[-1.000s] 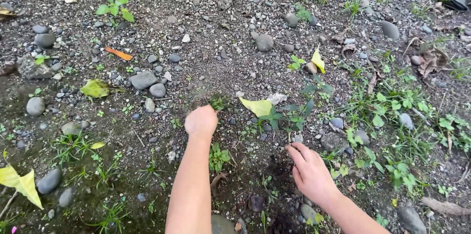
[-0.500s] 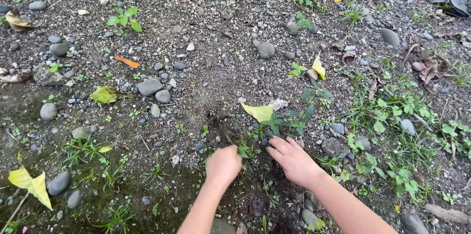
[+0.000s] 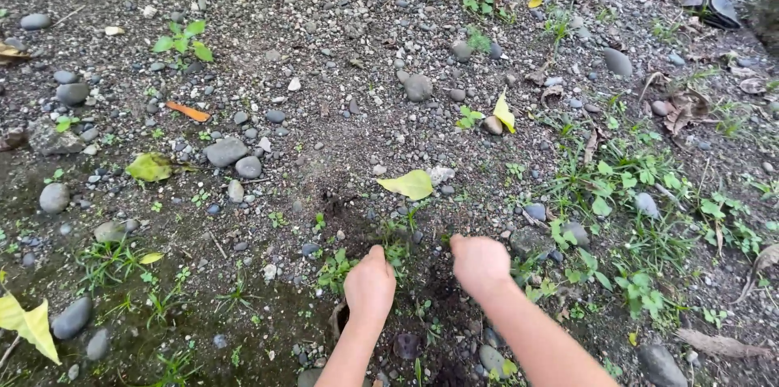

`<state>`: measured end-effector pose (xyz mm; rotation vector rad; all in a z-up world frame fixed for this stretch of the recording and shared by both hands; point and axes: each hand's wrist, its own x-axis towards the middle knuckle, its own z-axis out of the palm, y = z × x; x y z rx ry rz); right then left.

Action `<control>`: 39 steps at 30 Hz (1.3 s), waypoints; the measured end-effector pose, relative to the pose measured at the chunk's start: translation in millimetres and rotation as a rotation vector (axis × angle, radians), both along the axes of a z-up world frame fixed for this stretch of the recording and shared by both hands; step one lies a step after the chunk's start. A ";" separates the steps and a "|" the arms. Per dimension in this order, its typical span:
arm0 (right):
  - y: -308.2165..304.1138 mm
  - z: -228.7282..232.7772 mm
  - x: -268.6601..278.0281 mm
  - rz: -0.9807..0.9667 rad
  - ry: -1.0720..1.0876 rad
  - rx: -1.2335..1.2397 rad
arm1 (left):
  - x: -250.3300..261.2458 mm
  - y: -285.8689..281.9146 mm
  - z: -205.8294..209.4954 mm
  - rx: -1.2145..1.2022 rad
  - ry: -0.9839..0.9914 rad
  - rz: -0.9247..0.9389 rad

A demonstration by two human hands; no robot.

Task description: The person is pulling weeds and small plants from a gravelly ground area by hand.

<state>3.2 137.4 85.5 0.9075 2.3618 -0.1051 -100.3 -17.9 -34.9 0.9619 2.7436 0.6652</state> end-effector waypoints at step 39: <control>35.7 -75.8 226.8 -0.105 0.718 0.246 | -35.0 87.2 27.2 -0.442 0.536 -0.350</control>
